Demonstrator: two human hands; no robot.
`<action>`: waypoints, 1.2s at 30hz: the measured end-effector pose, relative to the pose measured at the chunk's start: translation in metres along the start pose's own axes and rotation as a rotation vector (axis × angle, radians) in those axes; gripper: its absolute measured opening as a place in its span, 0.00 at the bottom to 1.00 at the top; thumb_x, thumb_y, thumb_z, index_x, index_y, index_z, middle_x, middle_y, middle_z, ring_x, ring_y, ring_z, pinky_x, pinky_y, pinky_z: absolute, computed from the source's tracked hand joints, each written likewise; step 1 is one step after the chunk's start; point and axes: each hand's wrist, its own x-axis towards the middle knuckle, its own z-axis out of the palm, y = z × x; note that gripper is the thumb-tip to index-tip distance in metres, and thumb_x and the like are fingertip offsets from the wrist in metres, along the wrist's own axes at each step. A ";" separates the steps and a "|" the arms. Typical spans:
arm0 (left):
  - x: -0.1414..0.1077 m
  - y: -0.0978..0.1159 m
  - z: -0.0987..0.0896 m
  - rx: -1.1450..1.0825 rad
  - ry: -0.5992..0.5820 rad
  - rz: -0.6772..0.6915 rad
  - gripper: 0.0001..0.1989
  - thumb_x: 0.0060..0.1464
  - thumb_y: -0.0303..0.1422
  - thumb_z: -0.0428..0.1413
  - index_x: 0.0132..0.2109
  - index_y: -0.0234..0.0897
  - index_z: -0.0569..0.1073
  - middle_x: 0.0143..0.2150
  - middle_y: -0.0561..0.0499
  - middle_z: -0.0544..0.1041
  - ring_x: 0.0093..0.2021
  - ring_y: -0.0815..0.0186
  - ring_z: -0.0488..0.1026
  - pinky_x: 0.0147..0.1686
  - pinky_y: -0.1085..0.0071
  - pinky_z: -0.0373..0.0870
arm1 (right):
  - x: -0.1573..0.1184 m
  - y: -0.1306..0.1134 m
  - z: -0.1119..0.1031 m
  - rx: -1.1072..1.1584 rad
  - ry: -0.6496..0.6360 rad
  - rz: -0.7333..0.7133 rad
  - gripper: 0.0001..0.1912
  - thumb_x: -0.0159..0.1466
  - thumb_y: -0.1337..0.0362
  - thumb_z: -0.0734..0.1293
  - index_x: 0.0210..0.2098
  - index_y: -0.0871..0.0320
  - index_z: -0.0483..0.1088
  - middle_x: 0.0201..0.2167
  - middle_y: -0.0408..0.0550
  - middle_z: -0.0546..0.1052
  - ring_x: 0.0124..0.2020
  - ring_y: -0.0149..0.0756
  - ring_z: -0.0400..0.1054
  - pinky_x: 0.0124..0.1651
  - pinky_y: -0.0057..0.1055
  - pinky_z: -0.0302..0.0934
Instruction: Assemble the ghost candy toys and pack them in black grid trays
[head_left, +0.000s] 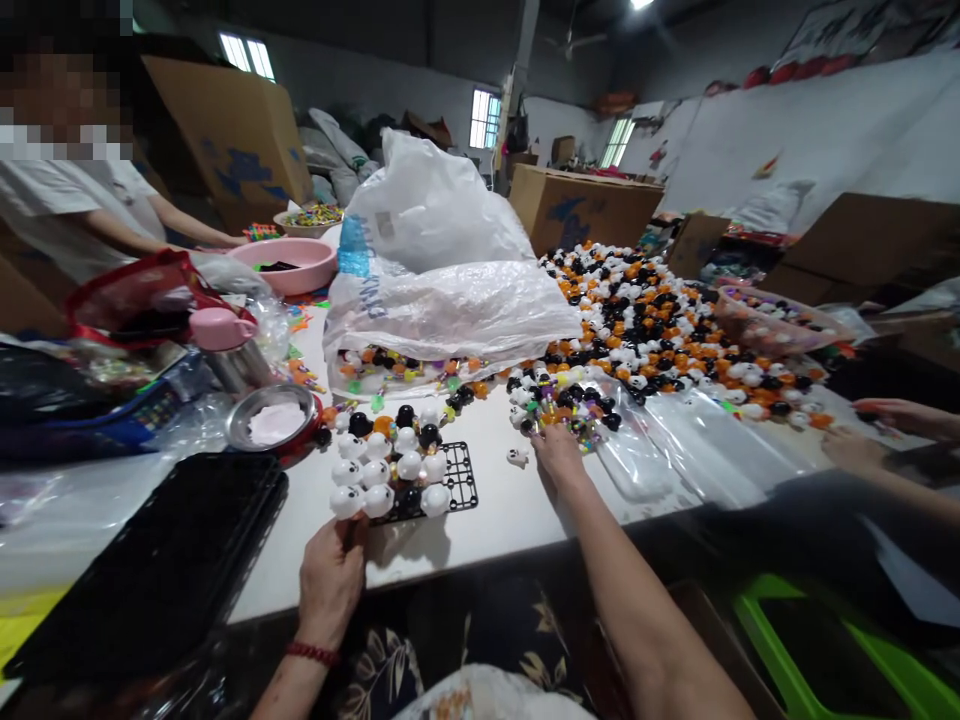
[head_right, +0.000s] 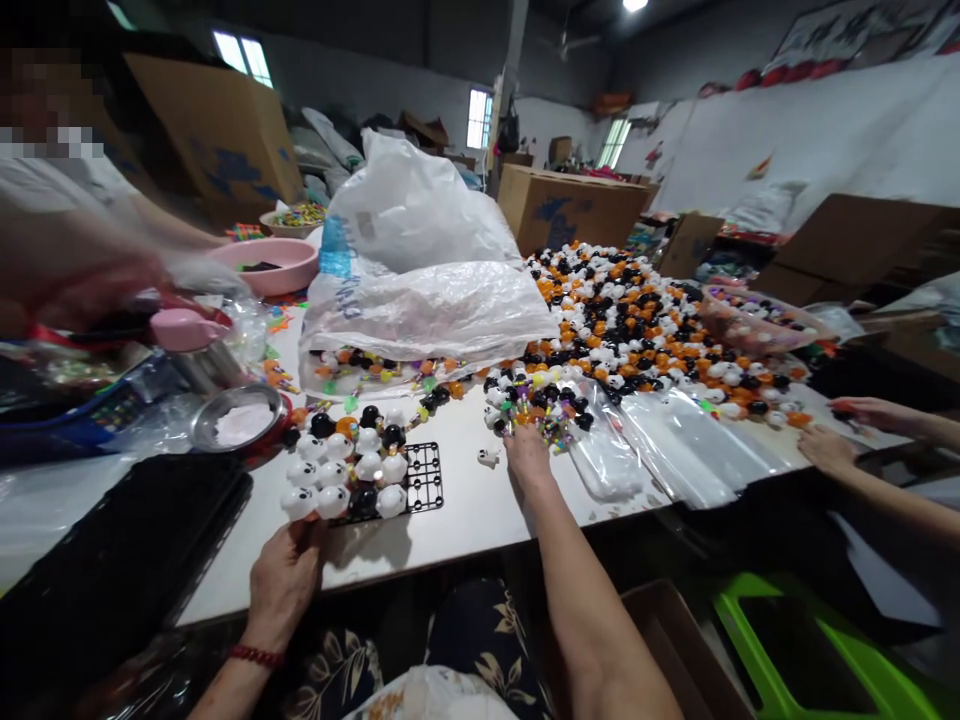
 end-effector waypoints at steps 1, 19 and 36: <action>-0.001 -0.001 -0.001 0.011 0.005 -0.014 0.16 0.61 0.42 0.47 0.41 0.40 0.76 0.37 0.48 0.79 0.39 0.58 0.75 0.35 0.68 0.66 | -0.002 -0.002 -0.001 0.019 -0.013 0.018 0.05 0.61 0.67 0.65 0.28 0.59 0.72 0.31 0.55 0.73 0.36 0.44 0.68 0.42 0.41 0.63; -0.011 -0.017 -0.014 -0.021 0.022 -0.022 0.13 0.59 0.38 0.50 0.42 0.38 0.76 0.38 0.49 0.79 0.39 0.62 0.75 0.41 0.69 0.69 | -0.097 -0.106 -0.030 1.006 -0.456 0.165 0.20 0.57 0.48 0.69 0.38 0.59 0.71 0.26 0.42 0.72 0.24 0.31 0.61 0.28 0.28 0.56; -0.026 0.017 -0.039 0.031 0.485 0.321 0.17 0.59 0.28 0.53 0.55 0.34 0.68 0.51 0.41 0.73 0.54 0.58 0.70 0.54 0.56 0.69 | -0.122 -0.137 0.000 1.066 -0.591 0.112 0.19 0.56 0.51 0.69 0.37 0.61 0.74 0.33 0.50 0.78 0.36 0.41 0.71 0.40 0.35 0.65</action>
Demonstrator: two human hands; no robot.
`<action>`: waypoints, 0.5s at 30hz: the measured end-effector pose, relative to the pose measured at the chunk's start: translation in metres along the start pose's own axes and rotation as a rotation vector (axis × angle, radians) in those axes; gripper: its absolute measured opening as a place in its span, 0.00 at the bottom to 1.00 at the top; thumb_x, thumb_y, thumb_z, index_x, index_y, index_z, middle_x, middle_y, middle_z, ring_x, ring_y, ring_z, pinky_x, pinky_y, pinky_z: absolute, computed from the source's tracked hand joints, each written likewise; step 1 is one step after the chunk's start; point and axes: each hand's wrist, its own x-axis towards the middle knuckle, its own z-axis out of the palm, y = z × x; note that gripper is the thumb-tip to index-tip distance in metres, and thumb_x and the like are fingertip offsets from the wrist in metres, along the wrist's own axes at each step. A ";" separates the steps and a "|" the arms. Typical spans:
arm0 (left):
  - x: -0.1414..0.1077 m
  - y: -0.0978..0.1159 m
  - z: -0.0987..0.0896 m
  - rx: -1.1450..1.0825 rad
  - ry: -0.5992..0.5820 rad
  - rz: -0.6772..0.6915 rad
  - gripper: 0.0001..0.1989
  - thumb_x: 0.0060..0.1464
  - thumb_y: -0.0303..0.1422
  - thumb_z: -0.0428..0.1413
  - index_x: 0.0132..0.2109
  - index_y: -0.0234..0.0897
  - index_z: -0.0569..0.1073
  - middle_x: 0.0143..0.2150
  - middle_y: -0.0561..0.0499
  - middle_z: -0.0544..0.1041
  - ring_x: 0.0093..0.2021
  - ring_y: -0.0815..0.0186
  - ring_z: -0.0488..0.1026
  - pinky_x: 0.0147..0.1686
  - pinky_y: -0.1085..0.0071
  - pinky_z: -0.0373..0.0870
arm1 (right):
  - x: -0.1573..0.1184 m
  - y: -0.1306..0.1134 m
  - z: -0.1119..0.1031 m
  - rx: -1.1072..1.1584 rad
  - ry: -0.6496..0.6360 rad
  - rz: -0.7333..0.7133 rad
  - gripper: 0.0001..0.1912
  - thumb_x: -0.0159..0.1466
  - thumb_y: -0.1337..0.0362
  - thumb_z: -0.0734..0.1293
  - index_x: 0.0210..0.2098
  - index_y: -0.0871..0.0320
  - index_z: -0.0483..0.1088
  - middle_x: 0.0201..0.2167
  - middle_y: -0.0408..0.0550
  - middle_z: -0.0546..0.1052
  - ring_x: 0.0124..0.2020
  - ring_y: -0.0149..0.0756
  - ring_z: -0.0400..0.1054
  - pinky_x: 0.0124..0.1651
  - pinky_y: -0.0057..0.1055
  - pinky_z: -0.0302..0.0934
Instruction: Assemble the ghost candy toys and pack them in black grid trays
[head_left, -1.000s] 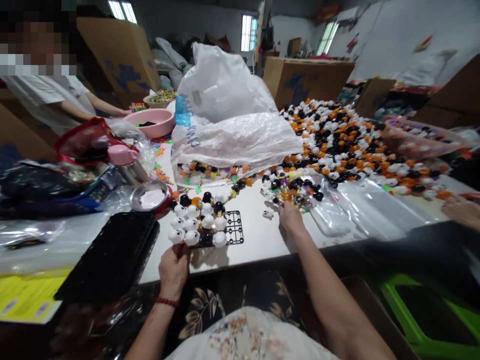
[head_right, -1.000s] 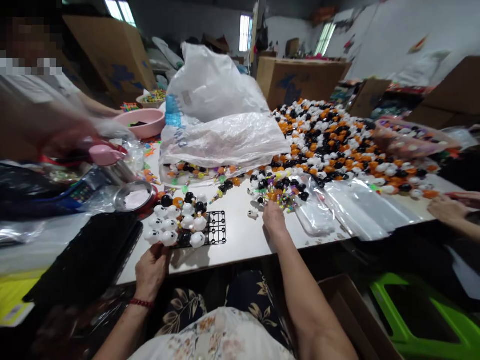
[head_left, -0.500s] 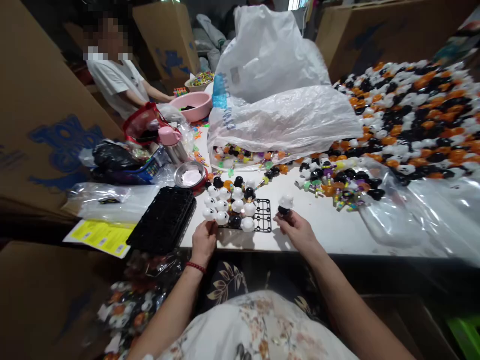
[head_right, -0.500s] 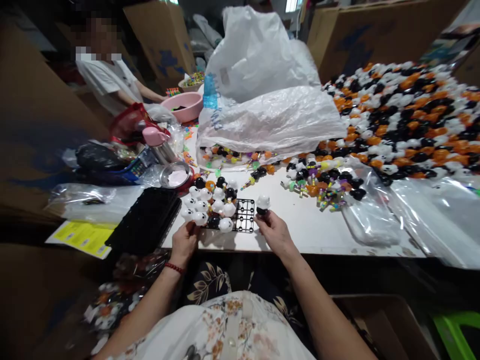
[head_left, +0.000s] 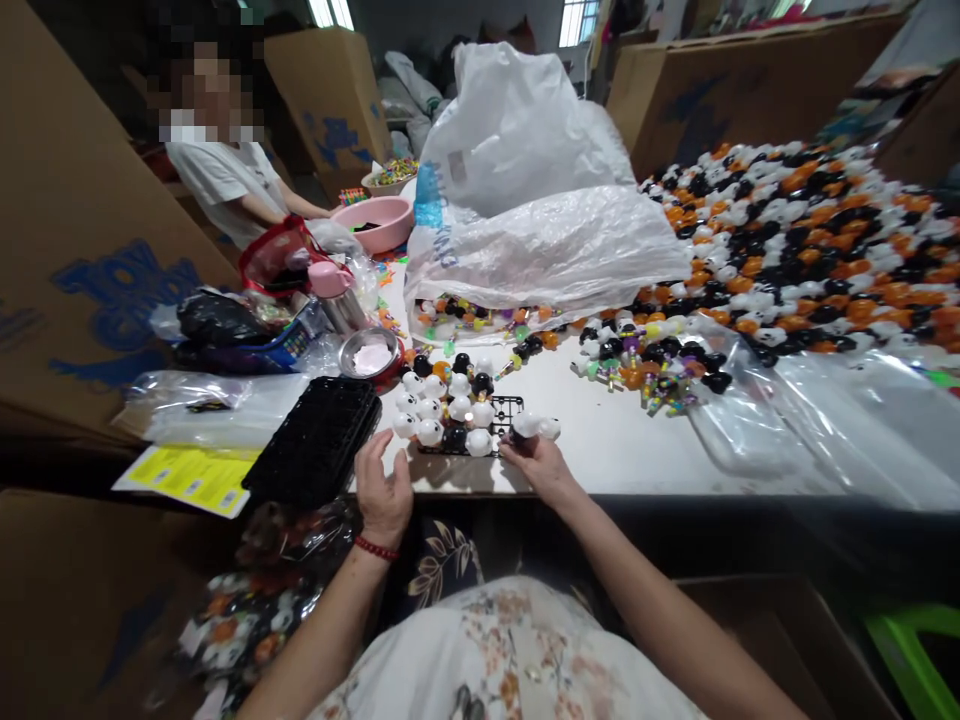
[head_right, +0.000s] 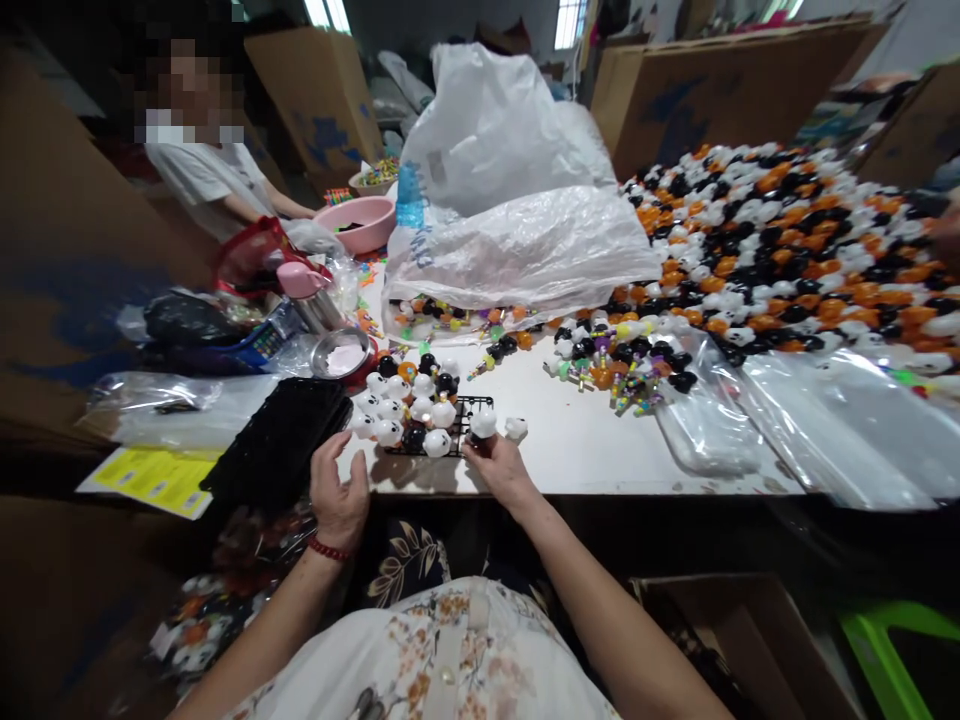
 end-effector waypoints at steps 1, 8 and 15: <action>0.001 0.011 -0.005 -0.019 0.014 0.083 0.18 0.58 0.27 0.54 0.56 0.35 0.68 0.52 0.41 0.73 0.54 0.57 0.70 0.55 0.55 0.68 | 0.001 -0.001 0.002 -0.069 -0.001 -0.042 0.17 0.57 0.53 0.68 0.37 0.61 0.74 0.32 0.50 0.78 0.35 0.41 0.71 0.40 0.35 0.65; 0.018 0.069 -0.010 -0.197 -0.274 0.421 0.29 0.55 0.21 0.55 0.63 0.41 0.63 0.56 0.42 0.71 0.59 0.55 0.67 0.58 0.52 0.68 | 0.004 -0.004 0.007 -0.442 0.050 -0.170 0.06 0.61 0.64 0.65 0.35 0.59 0.71 0.30 0.50 0.77 0.32 0.39 0.69 0.36 0.31 0.60; 0.042 0.082 0.016 -0.164 -0.425 0.481 0.30 0.58 0.25 0.54 0.66 0.39 0.59 0.61 0.41 0.68 0.63 0.55 0.62 0.62 0.52 0.65 | 0.008 -0.002 0.007 -0.431 0.084 -0.202 0.06 0.61 0.67 0.65 0.38 0.59 0.71 0.31 0.48 0.77 0.31 0.37 0.69 0.35 0.29 0.60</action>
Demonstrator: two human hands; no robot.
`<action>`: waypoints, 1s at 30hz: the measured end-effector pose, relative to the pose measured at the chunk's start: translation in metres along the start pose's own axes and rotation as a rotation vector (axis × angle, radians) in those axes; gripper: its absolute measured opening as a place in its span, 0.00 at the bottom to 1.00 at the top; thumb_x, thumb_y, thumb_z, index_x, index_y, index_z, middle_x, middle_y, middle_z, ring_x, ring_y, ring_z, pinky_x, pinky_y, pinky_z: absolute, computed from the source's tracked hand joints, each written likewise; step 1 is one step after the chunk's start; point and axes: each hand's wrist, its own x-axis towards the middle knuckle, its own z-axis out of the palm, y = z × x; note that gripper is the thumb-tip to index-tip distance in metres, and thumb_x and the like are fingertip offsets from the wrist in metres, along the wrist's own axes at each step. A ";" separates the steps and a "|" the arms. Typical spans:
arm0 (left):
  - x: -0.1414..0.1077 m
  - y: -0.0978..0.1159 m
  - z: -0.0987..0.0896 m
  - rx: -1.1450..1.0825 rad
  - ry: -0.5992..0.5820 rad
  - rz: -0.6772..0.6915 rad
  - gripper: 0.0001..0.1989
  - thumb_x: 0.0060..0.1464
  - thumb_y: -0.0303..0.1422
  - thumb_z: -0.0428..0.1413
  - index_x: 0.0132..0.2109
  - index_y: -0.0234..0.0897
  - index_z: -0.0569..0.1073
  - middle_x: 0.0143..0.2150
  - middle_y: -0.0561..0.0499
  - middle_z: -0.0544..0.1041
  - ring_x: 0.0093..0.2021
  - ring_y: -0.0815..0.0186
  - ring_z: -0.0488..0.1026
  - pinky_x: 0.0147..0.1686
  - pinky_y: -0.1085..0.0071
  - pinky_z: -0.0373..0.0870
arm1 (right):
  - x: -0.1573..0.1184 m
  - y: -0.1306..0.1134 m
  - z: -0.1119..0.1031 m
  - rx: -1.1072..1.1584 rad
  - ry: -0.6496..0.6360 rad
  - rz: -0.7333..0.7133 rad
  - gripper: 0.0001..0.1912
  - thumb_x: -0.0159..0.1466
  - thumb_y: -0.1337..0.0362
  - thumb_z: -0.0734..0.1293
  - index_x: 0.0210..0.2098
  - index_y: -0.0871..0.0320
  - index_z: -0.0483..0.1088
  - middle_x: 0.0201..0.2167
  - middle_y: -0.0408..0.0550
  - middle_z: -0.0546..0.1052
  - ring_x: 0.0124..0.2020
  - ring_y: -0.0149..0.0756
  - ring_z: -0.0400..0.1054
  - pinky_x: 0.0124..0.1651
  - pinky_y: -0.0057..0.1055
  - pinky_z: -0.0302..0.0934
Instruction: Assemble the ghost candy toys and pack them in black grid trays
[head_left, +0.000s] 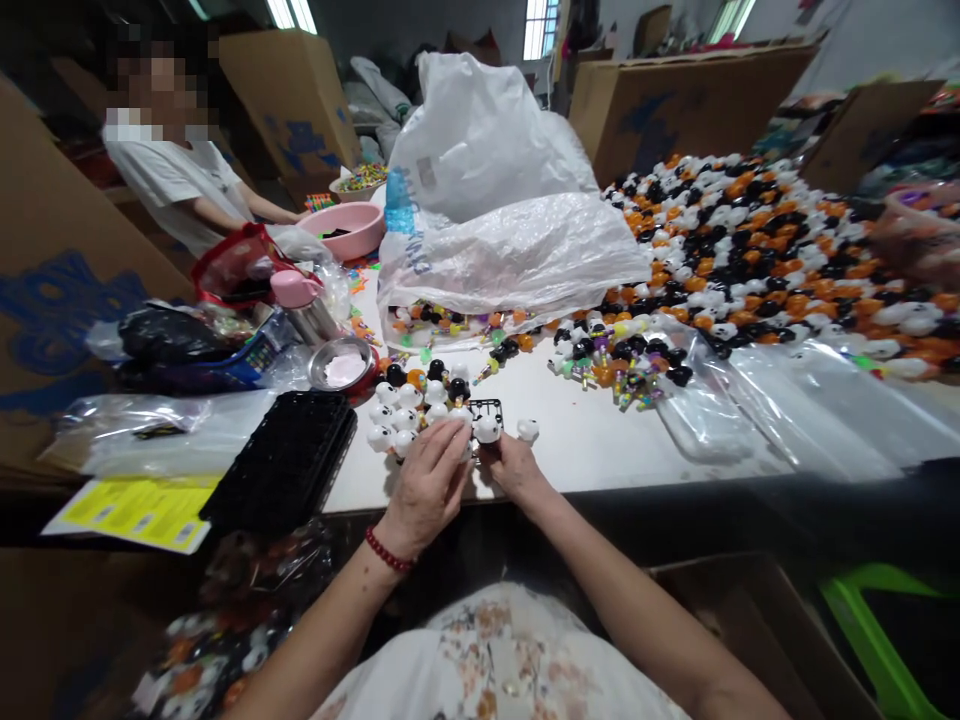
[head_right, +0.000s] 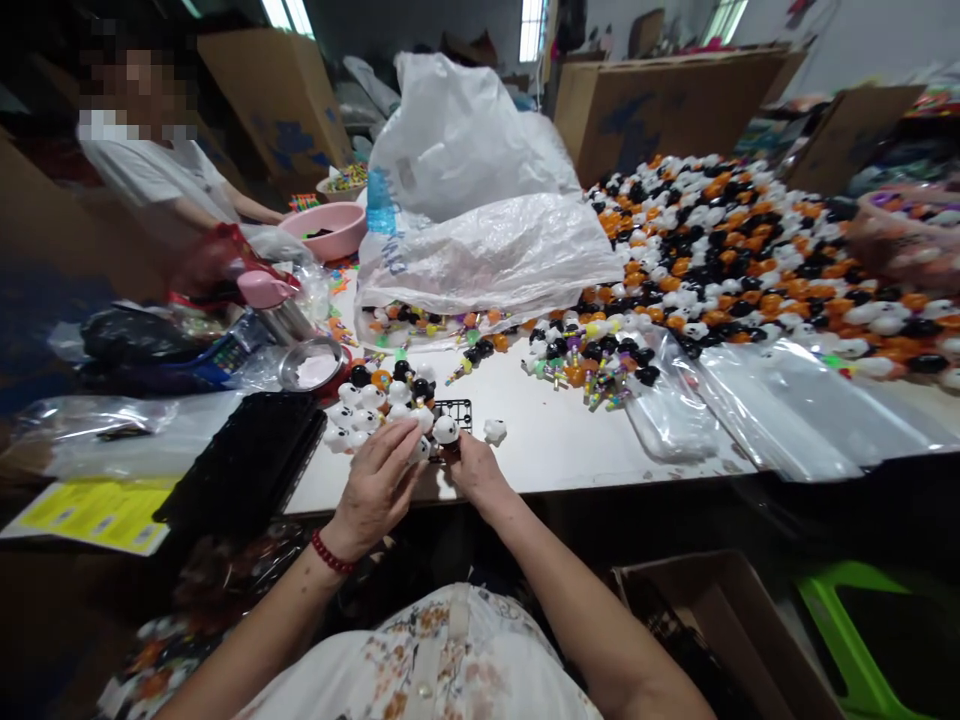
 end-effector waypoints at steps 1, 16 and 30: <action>0.004 -0.001 0.001 0.002 -0.028 0.010 0.30 0.59 0.25 0.54 0.67 0.40 0.58 0.62 0.42 0.68 0.64 0.56 0.62 0.62 0.52 0.64 | 0.000 0.000 0.000 0.006 0.003 0.001 0.06 0.61 0.67 0.64 0.38 0.59 0.71 0.31 0.48 0.77 0.31 0.37 0.69 0.35 0.29 0.60; 0.019 -0.012 0.019 0.151 -0.156 0.143 0.23 0.63 0.27 0.49 0.65 0.41 0.63 0.63 0.47 0.68 0.63 0.57 0.64 0.61 0.53 0.63 | -0.002 -0.004 -0.003 -0.058 -0.137 -0.160 0.09 0.61 0.72 0.62 0.40 0.58 0.71 0.36 0.50 0.77 0.36 0.38 0.70 0.40 0.30 0.63; 0.028 -0.008 0.016 0.176 -0.122 0.069 0.24 0.62 0.32 0.53 0.64 0.38 0.63 0.62 0.43 0.69 0.66 0.55 0.60 0.63 0.52 0.60 | 0.095 0.069 -0.147 -0.715 0.228 0.189 0.13 0.61 0.78 0.58 0.40 0.65 0.72 0.49 0.65 0.69 0.48 0.46 0.65 0.48 0.37 0.59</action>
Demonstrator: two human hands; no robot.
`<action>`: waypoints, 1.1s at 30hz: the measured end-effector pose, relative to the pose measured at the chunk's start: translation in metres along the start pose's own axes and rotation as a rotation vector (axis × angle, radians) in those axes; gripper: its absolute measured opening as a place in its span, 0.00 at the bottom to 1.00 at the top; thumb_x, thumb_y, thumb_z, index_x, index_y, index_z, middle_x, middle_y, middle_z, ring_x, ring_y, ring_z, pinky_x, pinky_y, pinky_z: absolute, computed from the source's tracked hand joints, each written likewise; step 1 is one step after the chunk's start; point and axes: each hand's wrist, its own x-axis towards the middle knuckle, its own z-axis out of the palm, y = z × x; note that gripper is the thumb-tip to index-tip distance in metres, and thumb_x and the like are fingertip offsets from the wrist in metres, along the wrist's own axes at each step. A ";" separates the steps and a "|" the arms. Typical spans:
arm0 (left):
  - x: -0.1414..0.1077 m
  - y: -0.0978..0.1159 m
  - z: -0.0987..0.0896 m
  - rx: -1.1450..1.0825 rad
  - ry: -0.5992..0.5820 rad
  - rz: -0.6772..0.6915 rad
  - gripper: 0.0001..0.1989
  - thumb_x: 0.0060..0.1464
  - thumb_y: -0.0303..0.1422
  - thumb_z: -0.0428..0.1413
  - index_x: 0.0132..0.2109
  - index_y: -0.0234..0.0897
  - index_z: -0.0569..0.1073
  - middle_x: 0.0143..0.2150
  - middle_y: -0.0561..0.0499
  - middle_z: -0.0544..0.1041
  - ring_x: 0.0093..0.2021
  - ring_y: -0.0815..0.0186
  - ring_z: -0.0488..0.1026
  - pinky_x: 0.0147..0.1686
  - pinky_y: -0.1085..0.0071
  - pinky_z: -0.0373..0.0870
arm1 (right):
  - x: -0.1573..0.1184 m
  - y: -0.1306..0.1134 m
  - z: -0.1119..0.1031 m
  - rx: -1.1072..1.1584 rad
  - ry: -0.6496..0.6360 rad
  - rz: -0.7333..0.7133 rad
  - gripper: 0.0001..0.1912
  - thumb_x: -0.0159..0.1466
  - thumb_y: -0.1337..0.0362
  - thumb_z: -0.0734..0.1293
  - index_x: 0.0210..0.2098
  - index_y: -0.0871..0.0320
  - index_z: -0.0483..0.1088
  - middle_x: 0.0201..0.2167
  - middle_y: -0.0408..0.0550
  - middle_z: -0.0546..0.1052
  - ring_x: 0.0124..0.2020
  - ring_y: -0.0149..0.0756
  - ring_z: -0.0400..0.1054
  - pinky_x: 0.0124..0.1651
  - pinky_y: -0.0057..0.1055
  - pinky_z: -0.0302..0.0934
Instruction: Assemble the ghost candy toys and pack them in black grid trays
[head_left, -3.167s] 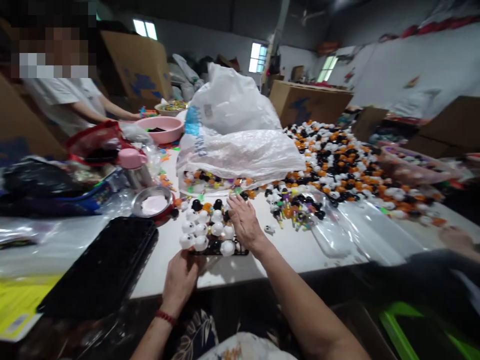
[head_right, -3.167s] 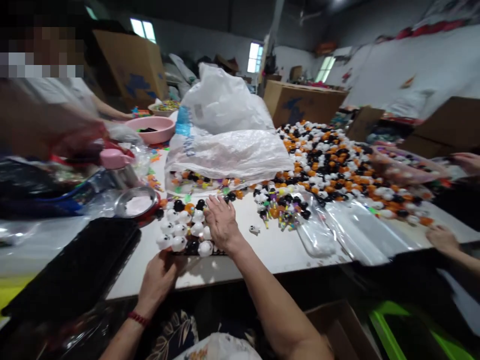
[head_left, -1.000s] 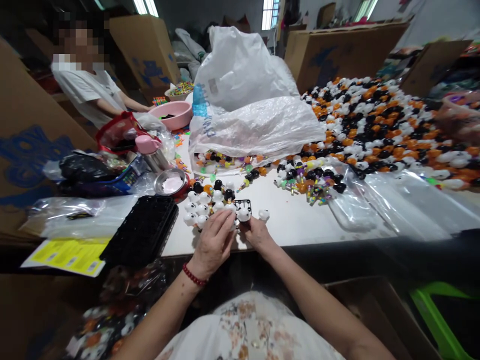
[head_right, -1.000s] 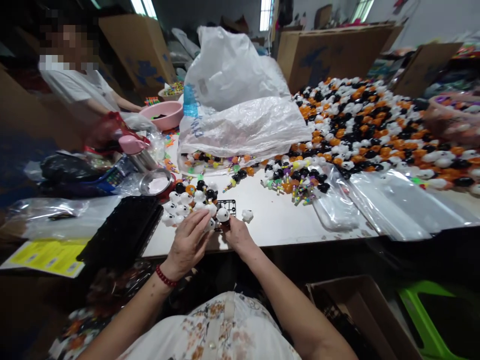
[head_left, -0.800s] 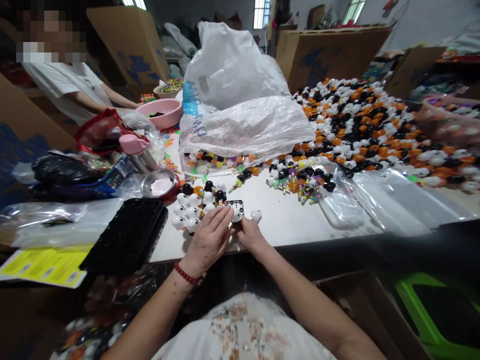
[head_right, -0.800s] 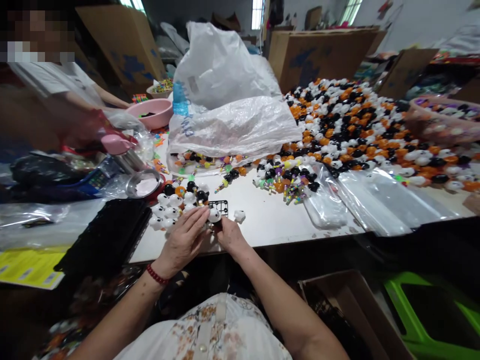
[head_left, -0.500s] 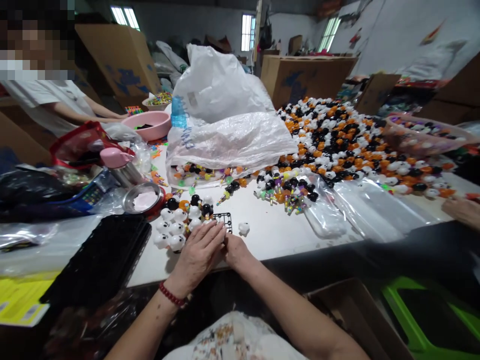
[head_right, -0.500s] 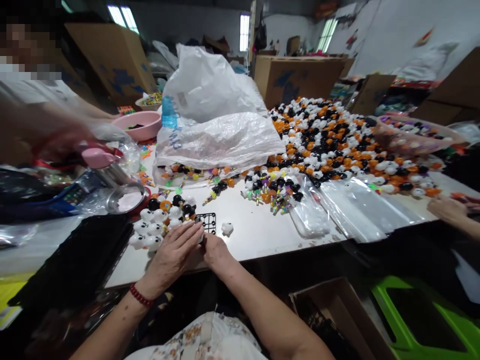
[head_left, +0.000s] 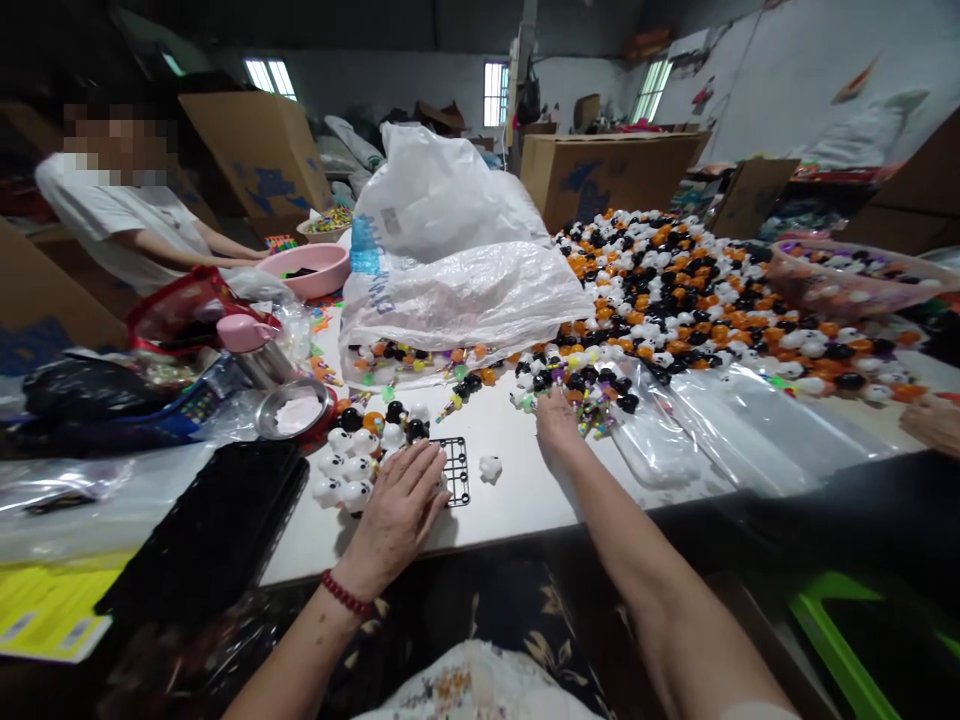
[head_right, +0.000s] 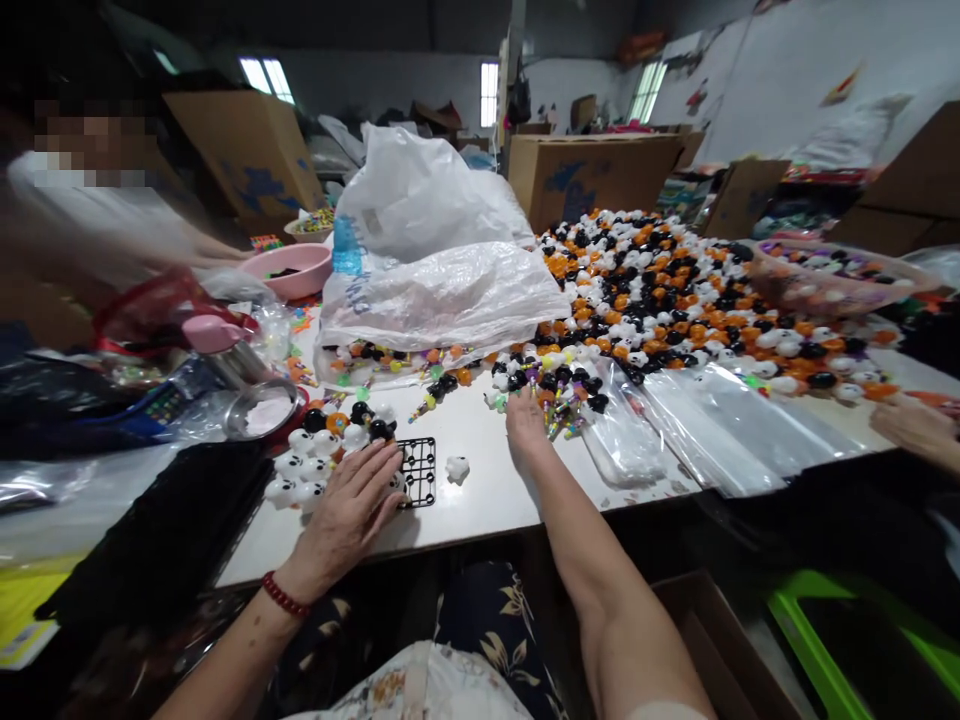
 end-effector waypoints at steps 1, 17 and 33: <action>0.001 0.000 0.000 -0.002 0.000 -0.001 0.23 0.62 0.32 0.52 0.64 0.38 0.63 0.62 0.43 0.69 0.65 0.55 0.61 0.63 0.52 0.60 | -0.001 -0.001 0.001 0.022 -0.007 -0.007 0.13 0.61 0.78 0.58 0.39 0.65 0.72 0.48 0.64 0.70 0.48 0.46 0.65 0.48 0.37 0.59; -0.002 -0.006 0.004 -0.070 -0.024 -0.045 0.25 0.64 0.30 0.48 0.67 0.38 0.57 0.62 0.42 0.69 0.64 0.57 0.63 0.63 0.51 0.60 | -0.097 -0.122 0.054 0.867 -0.417 -0.058 0.04 0.57 0.69 0.66 0.34 0.59 0.71 0.28 0.43 0.76 0.30 0.34 0.69 0.34 0.28 0.62; 0.001 -0.007 0.004 -0.063 -0.008 -0.035 0.27 0.63 0.32 0.49 0.68 0.37 0.55 0.62 0.41 0.69 0.63 0.55 0.64 0.62 0.50 0.62 | -0.093 -0.117 0.052 0.725 -0.281 -0.339 0.08 0.59 0.74 0.61 0.35 0.59 0.70 0.33 0.49 0.75 0.34 0.36 0.67 0.39 0.29 0.60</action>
